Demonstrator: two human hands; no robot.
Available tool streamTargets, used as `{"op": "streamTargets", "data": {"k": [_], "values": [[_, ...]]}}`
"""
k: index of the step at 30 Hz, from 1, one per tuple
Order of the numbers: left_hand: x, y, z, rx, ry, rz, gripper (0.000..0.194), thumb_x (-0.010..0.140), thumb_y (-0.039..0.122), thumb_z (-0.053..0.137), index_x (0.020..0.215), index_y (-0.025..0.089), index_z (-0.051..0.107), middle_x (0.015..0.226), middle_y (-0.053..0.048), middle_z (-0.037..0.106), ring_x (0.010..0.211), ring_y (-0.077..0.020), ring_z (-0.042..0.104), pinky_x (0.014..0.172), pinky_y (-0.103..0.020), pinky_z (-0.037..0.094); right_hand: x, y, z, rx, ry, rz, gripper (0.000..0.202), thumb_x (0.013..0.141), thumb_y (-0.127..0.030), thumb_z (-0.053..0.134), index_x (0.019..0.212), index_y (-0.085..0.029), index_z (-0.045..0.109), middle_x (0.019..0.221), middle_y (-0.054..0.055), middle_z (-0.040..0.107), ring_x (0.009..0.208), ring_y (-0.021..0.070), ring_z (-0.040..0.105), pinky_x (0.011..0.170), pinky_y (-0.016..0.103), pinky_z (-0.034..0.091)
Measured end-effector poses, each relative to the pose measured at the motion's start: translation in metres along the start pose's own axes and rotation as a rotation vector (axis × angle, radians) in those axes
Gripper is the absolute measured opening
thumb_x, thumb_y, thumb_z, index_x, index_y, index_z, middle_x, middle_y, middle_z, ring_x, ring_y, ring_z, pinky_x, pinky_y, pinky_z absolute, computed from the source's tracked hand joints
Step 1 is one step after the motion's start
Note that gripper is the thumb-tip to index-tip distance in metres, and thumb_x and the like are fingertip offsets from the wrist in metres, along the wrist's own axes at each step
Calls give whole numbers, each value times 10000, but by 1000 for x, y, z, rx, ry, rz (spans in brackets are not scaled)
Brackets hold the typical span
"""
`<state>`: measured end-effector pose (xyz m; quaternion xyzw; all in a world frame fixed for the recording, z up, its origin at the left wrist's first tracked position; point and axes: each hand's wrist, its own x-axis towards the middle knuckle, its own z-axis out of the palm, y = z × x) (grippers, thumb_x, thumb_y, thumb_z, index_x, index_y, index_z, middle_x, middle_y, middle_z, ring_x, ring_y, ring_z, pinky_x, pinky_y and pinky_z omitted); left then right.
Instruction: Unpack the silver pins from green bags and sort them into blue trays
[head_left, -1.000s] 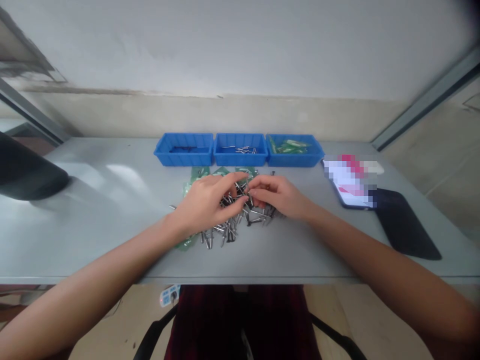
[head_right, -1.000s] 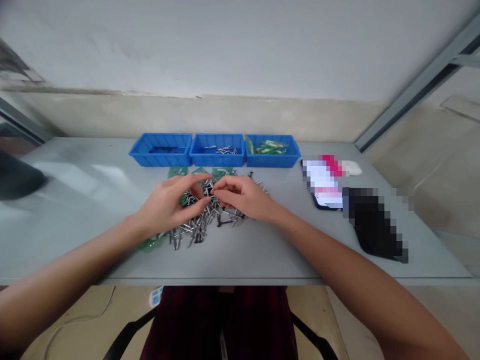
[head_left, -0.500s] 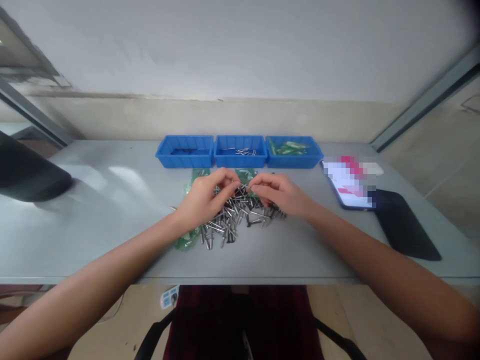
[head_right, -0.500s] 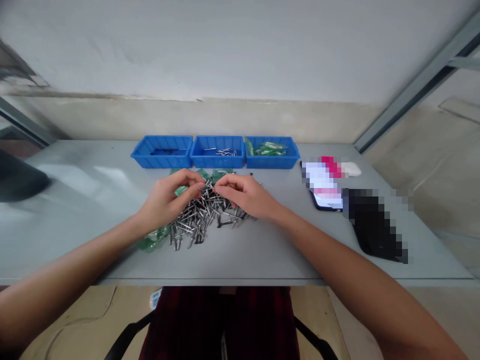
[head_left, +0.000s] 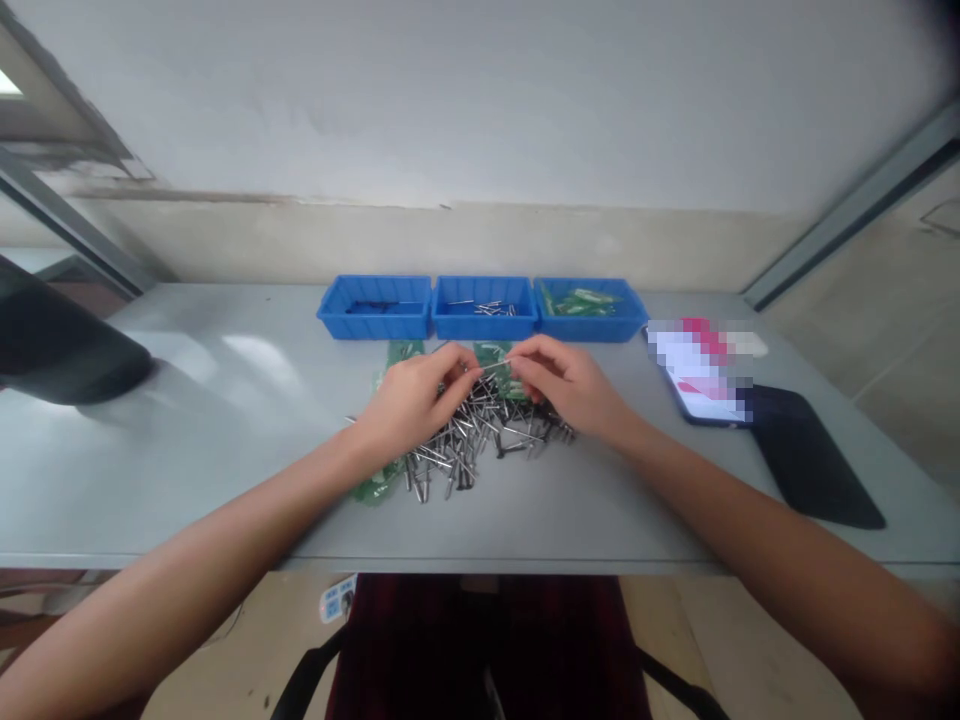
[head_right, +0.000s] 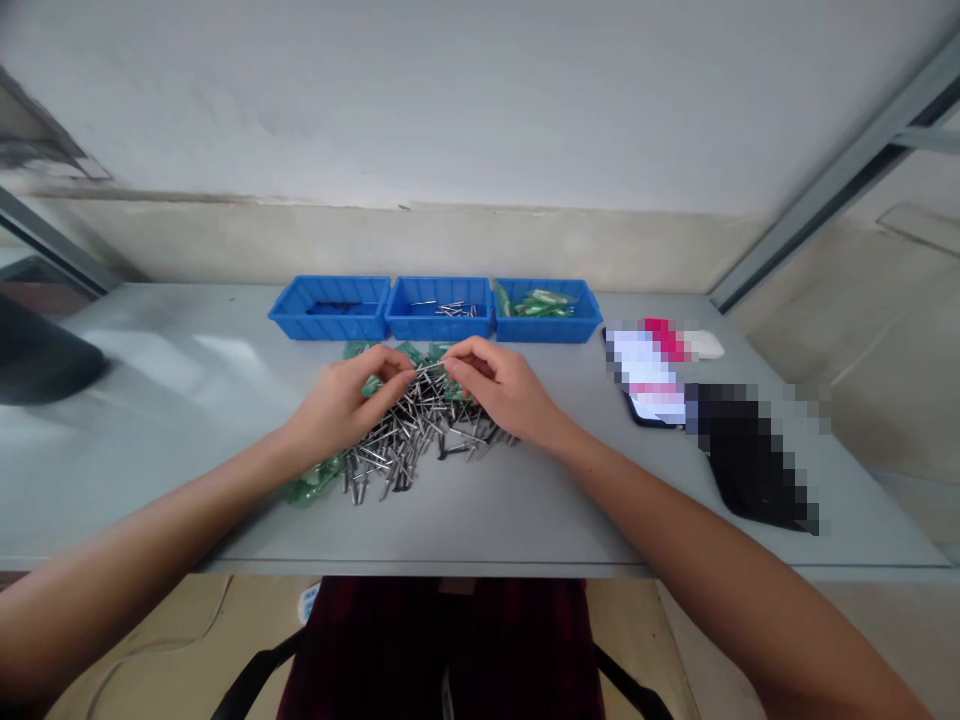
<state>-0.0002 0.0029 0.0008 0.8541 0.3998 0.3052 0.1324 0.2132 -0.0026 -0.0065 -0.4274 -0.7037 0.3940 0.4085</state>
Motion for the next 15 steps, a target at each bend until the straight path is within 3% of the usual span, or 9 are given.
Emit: {"op": "streamTargets", "data": {"k": [5,10,15], "values": [[0,-1,0,34,8,2,137,947,275,469,912,180,561,749,-5,660,616,-110,581,565,-230,413,1,1,-2,156,-33,16,163,867,-350,601,980,-236,574,768,-30,562,617,86,533,571,243,442],[1,0,0,30,16,-8,122,942,268,484,909,176,558,737,4,657,609,-107,579,557,-223,405,1,6,-2,361,-130,30,129,891,-350,560,902,-226,596,777,-15,569,612,95,528,548,251,439],[0,0,1,47,-63,-43,167,959,297,444,1040,190,544,815,-13,678,666,-134,614,599,-250,444,4,10,-1,401,-90,81,161,882,-363,557,846,-214,607,769,-5,567,629,100,520,545,242,433]]}}
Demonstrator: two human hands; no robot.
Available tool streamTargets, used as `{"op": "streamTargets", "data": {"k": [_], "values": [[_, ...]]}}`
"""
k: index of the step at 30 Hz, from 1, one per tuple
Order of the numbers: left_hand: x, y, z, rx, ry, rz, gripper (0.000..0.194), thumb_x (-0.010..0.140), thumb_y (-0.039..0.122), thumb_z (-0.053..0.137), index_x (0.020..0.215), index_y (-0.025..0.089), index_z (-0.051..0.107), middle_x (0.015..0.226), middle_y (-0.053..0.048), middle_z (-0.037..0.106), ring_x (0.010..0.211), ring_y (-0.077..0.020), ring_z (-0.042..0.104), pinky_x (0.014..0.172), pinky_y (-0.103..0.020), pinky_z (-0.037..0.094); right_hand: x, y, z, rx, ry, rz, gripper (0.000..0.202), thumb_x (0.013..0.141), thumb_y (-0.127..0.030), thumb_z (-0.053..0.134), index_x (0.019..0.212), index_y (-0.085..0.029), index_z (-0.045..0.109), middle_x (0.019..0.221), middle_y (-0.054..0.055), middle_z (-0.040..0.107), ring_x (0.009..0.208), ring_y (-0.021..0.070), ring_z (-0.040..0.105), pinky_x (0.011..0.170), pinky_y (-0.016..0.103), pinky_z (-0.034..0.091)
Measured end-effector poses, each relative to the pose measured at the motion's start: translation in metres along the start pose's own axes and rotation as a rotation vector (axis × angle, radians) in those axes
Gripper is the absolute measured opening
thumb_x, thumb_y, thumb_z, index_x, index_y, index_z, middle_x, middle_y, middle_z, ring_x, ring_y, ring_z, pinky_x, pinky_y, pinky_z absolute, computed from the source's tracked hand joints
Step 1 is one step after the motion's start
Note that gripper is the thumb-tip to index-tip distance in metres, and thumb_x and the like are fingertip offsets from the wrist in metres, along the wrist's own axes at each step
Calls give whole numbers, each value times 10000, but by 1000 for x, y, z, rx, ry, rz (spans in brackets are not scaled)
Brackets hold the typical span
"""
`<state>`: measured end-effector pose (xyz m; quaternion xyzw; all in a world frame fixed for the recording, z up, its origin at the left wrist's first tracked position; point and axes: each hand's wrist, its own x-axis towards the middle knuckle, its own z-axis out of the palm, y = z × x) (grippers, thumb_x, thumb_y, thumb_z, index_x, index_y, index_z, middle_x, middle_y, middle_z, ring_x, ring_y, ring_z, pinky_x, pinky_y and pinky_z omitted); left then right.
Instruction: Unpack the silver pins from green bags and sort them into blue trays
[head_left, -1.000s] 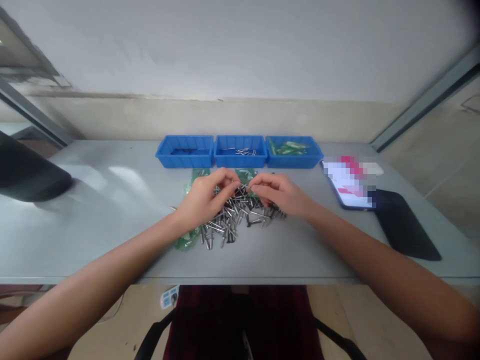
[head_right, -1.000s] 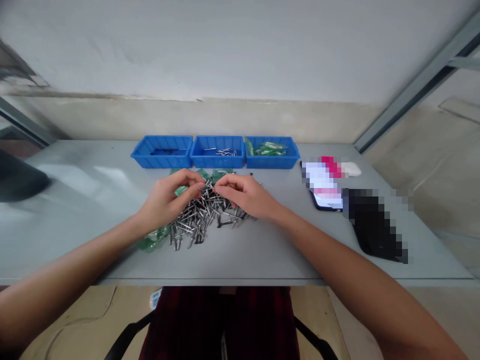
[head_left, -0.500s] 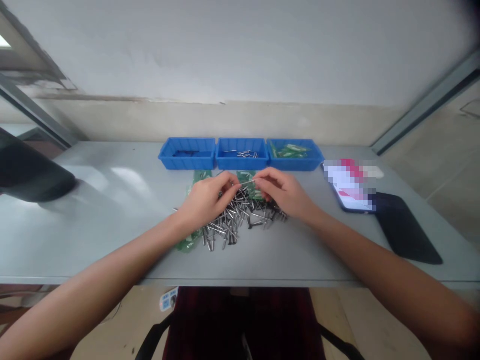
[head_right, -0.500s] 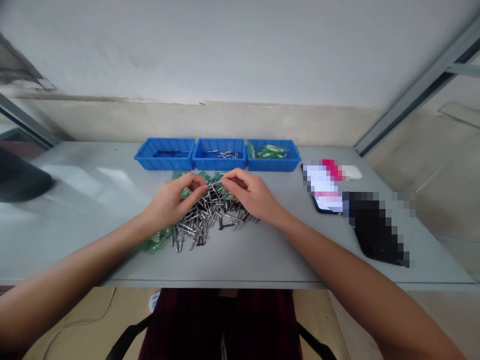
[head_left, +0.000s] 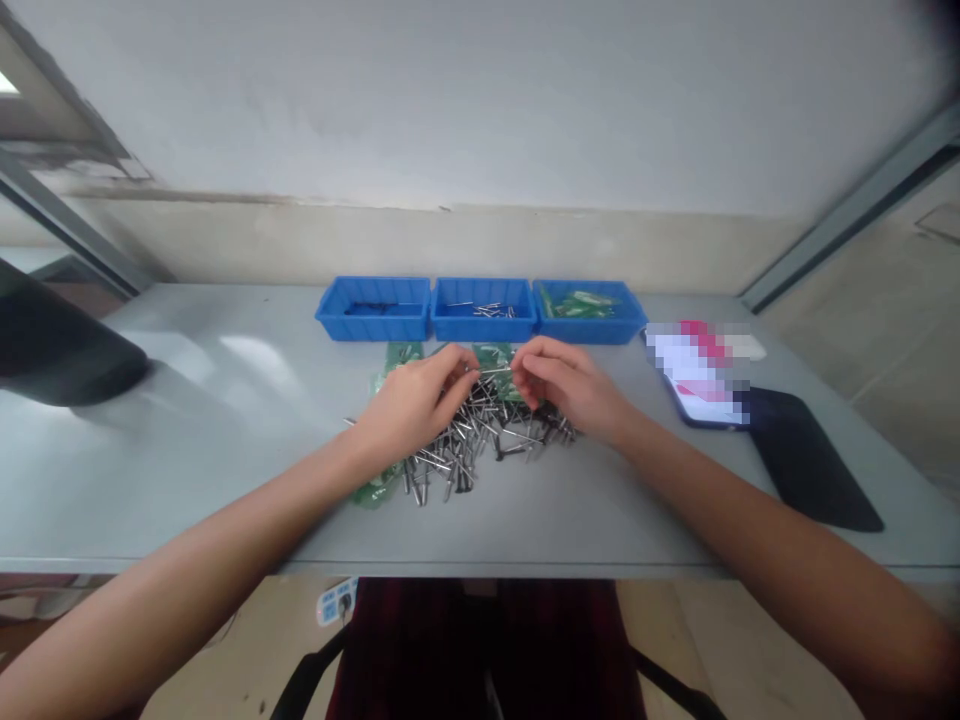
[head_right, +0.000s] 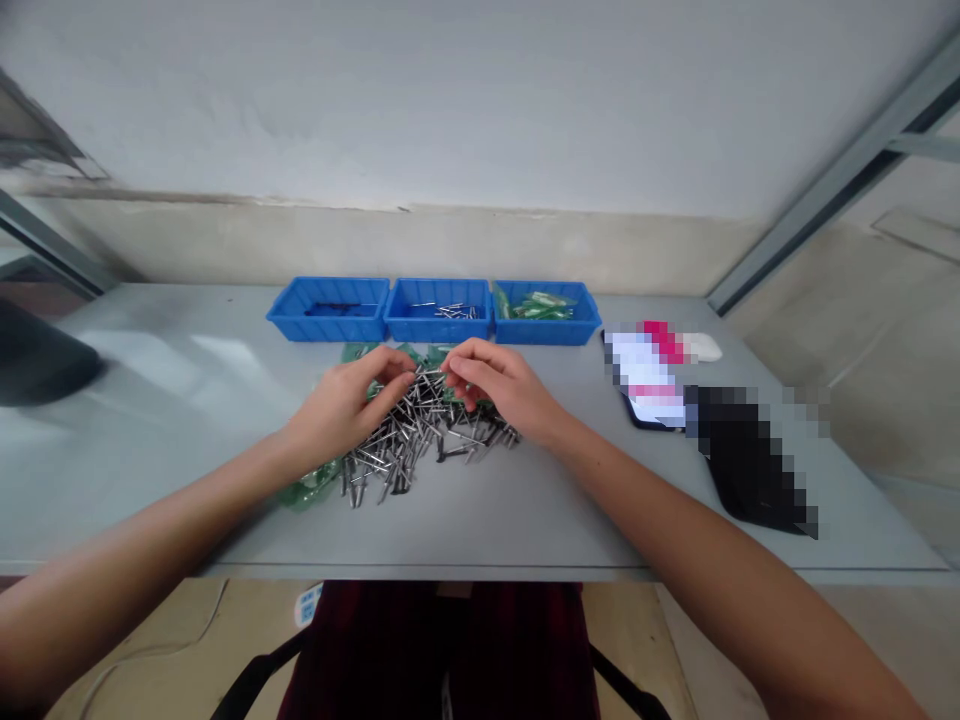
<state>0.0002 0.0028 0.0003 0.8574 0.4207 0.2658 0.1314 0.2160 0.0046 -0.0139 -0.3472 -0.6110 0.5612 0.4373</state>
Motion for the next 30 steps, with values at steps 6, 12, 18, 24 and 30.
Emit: {"op": "streamTargets", "data": {"k": [6,12,18,24,30], "values": [[-1,-2,4,113,-69,66,263,944,304,449,1147,168,544,979,-70,667,880,-201,628,739,-327,496,10,4,-15,87,111,59,283,894,-432,475,956,-226,659,963,48,613,734,125,562,535,230,448],[-1,-4,8,190,-154,188,244,940,267,437,1041,151,627,913,-78,638,914,-219,594,806,-368,489,20,13,-33,121,154,110,352,871,-396,500,1189,-275,591,1300,48,545,893,148,603,595,235,503],[-1,-2,7,208,-190,199,272,941,277,436,1055,145,645,883,-76,627,871,-219,586,769,-363,484,22,17,-35,89,167,111,398,880,-407,486,1251,-281,557,1356,42,525,901,150,618,611,244,525],[-1,-1,6,201,-204,202,251,935,263,449,1034,149,650,886,-75,633,863,-213,588,762,-354,480,20,13,-33,12,166,95,470,887,-456,440,1322,-288,504,1416,52,478,975,178,620,649,274,542],[-1,-1,5,206,-185,221,248,926,255,452,1017,148,656,867,-78,637,843,-214,591,748,-357,487,18,10,-34,-96,158,28,517,894,-490,378,1370,-300,454,1466,41,422,1051,201,604,698,303,552]]}}
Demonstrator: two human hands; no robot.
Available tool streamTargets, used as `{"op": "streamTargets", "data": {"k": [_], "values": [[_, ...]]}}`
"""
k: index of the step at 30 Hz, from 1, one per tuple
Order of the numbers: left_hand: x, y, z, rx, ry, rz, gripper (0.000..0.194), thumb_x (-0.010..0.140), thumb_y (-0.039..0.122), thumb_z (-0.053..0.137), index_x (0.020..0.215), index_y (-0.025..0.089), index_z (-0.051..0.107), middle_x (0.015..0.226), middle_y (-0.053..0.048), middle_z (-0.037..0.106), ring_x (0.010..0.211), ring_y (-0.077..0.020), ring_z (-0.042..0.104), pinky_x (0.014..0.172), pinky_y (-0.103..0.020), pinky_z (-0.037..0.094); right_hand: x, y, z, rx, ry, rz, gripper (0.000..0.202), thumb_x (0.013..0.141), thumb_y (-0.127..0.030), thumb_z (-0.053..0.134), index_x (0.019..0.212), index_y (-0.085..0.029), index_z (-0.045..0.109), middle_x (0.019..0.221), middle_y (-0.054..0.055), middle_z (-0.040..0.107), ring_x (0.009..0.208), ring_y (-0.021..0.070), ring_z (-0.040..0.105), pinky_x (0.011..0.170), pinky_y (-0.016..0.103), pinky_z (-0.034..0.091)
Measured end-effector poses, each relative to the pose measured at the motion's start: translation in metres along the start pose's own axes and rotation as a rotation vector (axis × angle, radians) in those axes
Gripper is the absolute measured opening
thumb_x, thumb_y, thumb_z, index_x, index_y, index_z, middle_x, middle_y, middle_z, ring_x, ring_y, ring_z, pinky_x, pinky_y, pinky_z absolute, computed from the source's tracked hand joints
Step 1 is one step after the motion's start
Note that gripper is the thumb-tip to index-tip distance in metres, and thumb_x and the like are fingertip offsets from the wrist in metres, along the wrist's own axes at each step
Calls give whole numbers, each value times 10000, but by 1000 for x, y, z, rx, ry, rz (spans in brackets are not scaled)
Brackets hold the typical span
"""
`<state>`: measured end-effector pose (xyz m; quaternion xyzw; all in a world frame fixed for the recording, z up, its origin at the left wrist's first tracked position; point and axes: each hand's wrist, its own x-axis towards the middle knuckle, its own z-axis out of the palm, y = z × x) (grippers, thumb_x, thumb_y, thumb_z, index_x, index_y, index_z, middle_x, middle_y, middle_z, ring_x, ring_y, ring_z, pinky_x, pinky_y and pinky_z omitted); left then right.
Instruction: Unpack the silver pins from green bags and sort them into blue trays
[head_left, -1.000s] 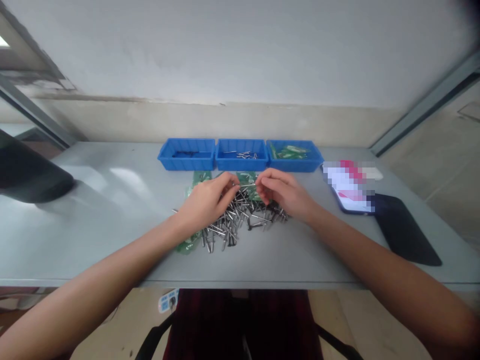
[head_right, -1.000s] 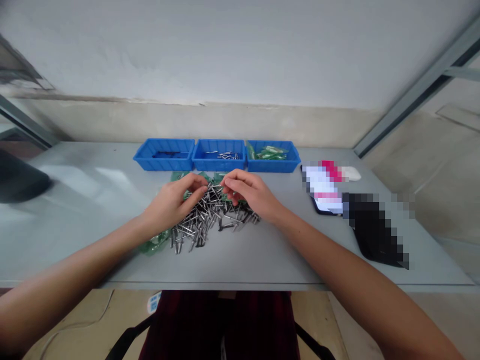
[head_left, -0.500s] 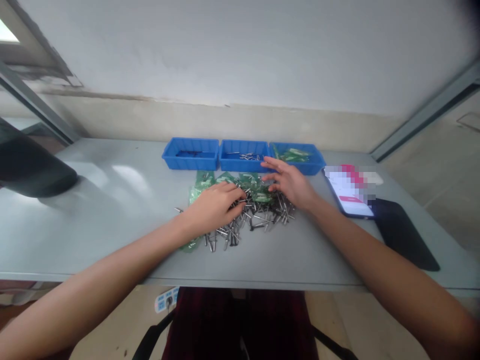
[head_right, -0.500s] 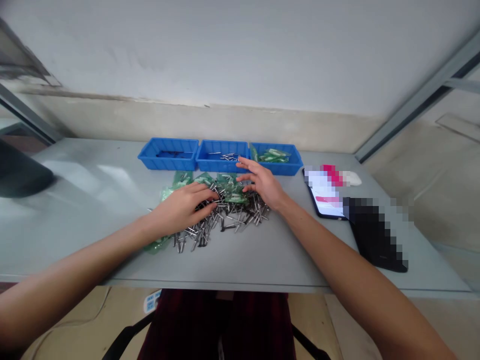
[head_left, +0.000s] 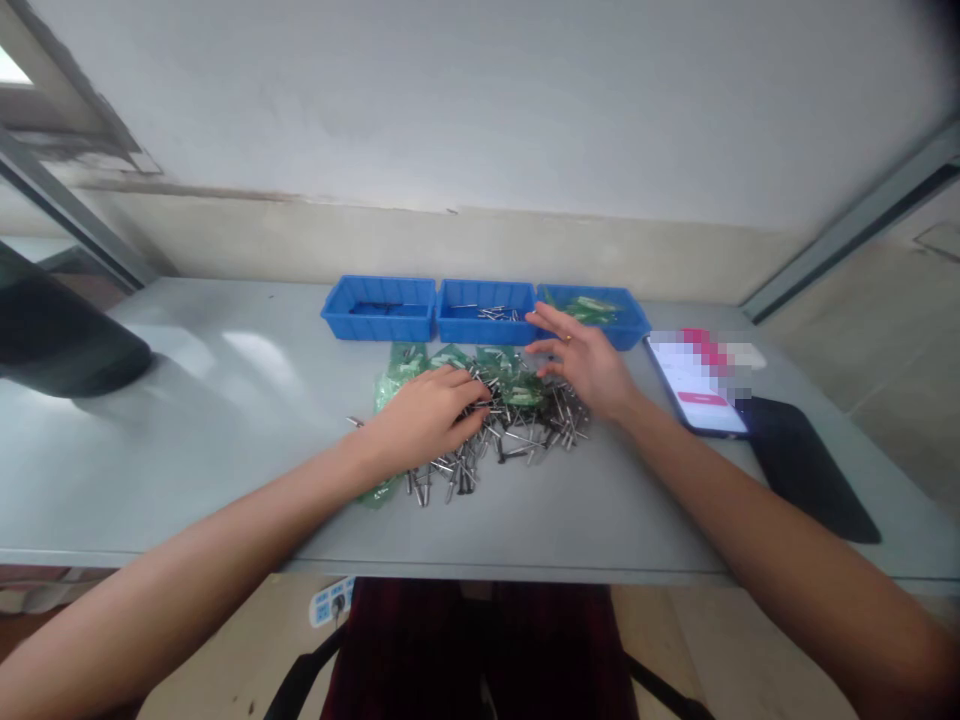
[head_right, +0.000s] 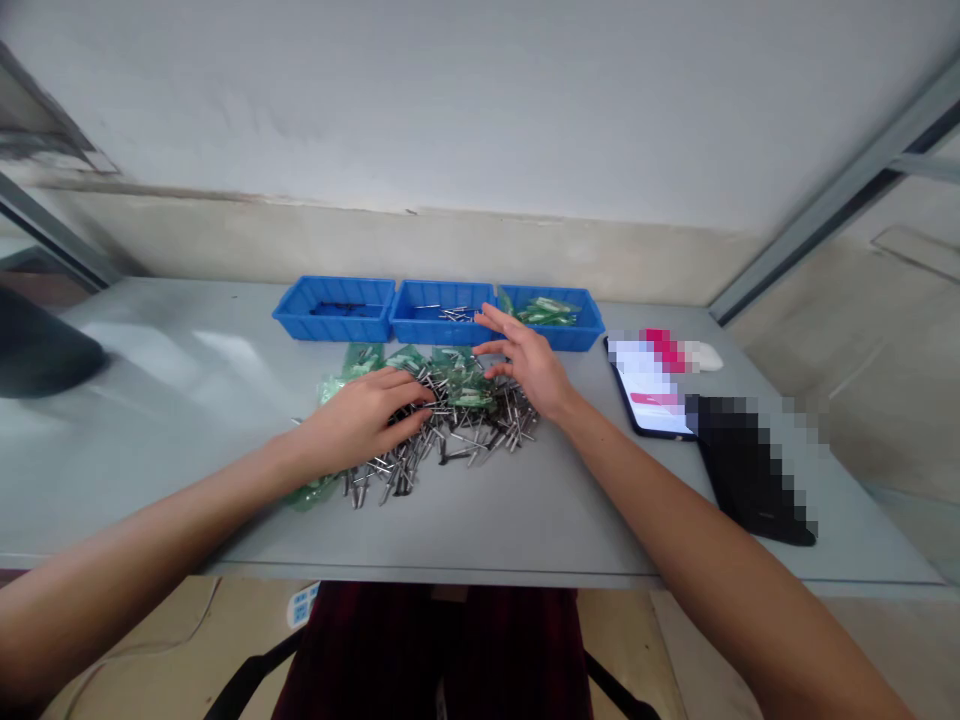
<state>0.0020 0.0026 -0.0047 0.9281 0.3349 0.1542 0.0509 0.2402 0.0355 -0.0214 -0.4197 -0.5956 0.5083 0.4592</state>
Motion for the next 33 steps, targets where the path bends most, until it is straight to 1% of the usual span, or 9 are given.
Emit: {"op": "streamTargets", "data": {"k": [5,9,12,15,18,20,22,26,33], "values": [[0,0,0,-10,-18,-6,259,932,259,446,1033,145,655,880,-79,640,858,-221,593,754,-363,486,3,2,-2,3,15,-18,422,890,-470,443,1246,-281,566,1390,46,505,1036,198,606,696,296,548],[0,0,0,5,-25,-3,261,937,271,453,1040,137,652,895,-81,641,867,-223,597,764,-367,487,4,2,-4,10,101,-68,337,899,-443,463,1158,-278,603,1234,47,600,959,180,621,655,286,533],[-1,-1,0,13,-42,0,244,929,269,481,1050,139,650,919,-82,645,890,-229,595,780,-370,489,1,-2,-4,-154,183,-116,276,895,-415,494,1072,-253,630,1075,53,643,914,182,618,649,294,522],[-1,-3,1,21,-49,3,235,923,268,503,1055,142,651,919,-80,648,896,-230,590,793,-376,490,-4,-7,-2,-415,218,-199,220,885,-357,525,1022,-230,641,996,55,661,888,193,615,686,323,509],[-1,-4,2,31,-53,11,230,920,273,512,1039,140,657,915,-78,645,889,-228,590,789,-372,490,-8,-7,2,-701,157,-321,169,883,-297,526,947,-215,659,944,53,675,838,192,614,734,347,482],[-1,-4,3,34,-49,19,226,923,275,508,1029,145,659,930,-77,642,895,-223,591,795,-368,487,-10,-5,6,-840,64,-380,162,889,-274,518,927,-209,662,934,54,680,852,197,615,766,354,469],[-1,-5,3,33,-56,21,217,925,271,504,1012,151,663,943,-75,639,904,-217,592,804,-363,483,-12,-3,10,-921,-37,-422,170,898,-267,506,936,-207,661,958,59,683,897,205,614,792,355,464],[0,-7,3,38,-90,20,206,925,264,505,982,154,670,929,-71,631,901,-213,587,813,-360,476,-19,-2,18,-995,-171,-488,198,915,-253,477,980,-197,656,964,61,682,936,203,603,815,340,466],[-2,-8,4,79,-80,71,232,908,321,535,1000,148,661,930,-76,625,899,-231,574,829,-381,473,-28,-4,28,-1028,-251,-568,210,902,-204,483,1011,-172,660,969,67,666,961,196,588,829,323,471]]}}
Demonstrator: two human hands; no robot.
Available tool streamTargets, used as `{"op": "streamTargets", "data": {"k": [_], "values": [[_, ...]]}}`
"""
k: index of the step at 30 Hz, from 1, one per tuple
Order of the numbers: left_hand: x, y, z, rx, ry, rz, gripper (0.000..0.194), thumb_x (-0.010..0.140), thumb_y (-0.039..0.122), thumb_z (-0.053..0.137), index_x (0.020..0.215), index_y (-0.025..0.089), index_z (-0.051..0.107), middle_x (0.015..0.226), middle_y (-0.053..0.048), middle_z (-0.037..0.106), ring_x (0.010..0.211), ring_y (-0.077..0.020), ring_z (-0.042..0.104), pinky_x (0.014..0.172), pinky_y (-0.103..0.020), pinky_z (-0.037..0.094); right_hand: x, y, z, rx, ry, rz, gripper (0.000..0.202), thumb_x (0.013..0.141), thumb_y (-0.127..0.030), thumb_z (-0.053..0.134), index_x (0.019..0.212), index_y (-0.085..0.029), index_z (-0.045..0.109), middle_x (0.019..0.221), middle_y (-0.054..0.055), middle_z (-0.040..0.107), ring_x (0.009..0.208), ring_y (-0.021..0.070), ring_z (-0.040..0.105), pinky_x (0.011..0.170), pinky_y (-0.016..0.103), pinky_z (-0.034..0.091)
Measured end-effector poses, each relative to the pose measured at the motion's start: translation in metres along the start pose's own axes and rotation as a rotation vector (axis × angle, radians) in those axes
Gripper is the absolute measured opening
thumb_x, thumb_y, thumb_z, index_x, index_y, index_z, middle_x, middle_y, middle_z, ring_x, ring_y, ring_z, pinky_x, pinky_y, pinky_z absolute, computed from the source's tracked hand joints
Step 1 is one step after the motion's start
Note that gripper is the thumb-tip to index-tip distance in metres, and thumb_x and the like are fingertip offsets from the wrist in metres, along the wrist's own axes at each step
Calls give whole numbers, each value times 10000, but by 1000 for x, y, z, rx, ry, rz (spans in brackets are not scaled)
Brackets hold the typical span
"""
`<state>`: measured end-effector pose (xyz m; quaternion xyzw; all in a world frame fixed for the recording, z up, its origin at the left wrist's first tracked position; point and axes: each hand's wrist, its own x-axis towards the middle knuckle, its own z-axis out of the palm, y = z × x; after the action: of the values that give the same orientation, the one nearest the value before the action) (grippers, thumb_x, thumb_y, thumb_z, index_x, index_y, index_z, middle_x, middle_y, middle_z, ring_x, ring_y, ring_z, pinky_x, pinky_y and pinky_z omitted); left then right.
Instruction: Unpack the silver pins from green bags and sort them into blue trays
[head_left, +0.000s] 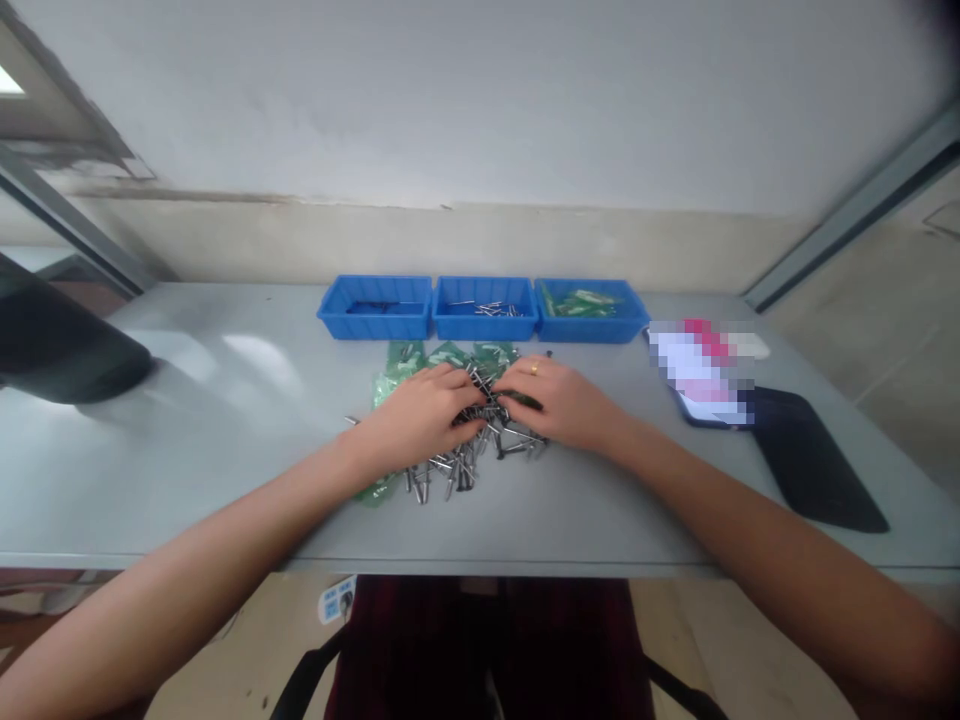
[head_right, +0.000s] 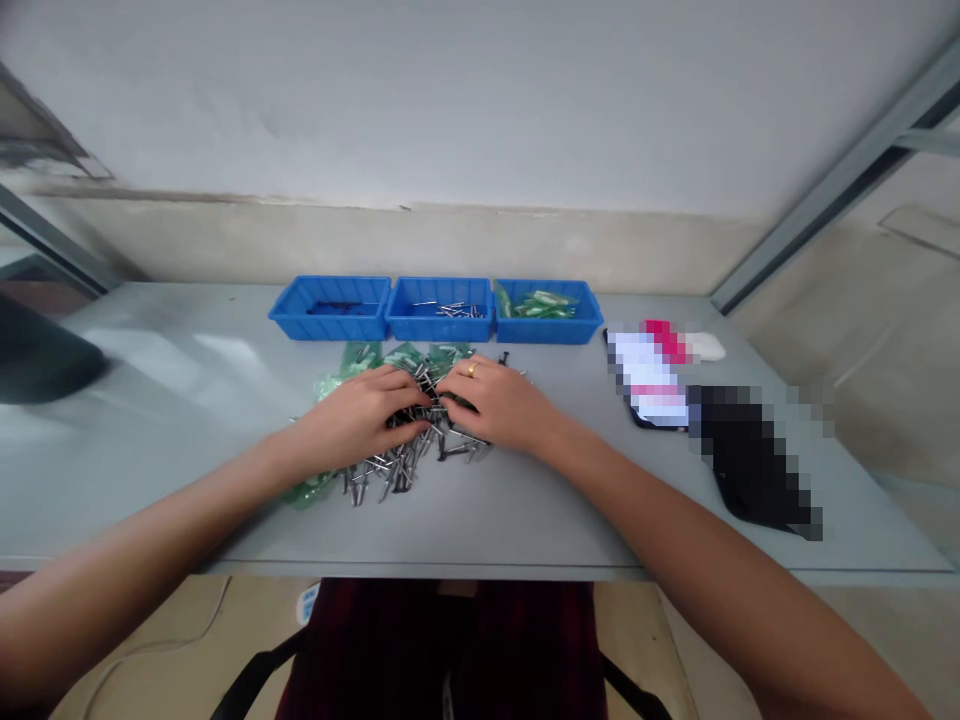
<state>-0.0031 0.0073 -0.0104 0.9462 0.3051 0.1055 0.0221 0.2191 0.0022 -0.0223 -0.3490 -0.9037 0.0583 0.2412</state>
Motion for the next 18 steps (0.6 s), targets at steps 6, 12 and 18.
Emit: {"op": "streamTargets", "data": {"k": [6,12,18], "values": [[0,-1,1,6,1,-7,268,931,344,495,1007,147,660,937,-78,618,912,-232,572,842,-384,464,0,0,0,1,5,-5,208,897,-193,492,1011,-170,664,995,76,660,985,197,583,845,330,478],[0,0,0,-13,-9,-2,295,954,345,448,968,144,663,886,-69,597,876,-215,553,826,-366,456,1,0,0,-3,13,-23,194,894,-191,504,991,-154,668,975,81,663,974,197,589,846,326,480],[1,-1,-1,-22,-25,-4,264,957,257,411,1011,150,647,907,-69,598,874,-208,560,813,-357,455,1,-1,0,-12,-2,-35,187,900,-196,496,971,-170,667,971,75,666,948,192,596,827,316,481]]}}
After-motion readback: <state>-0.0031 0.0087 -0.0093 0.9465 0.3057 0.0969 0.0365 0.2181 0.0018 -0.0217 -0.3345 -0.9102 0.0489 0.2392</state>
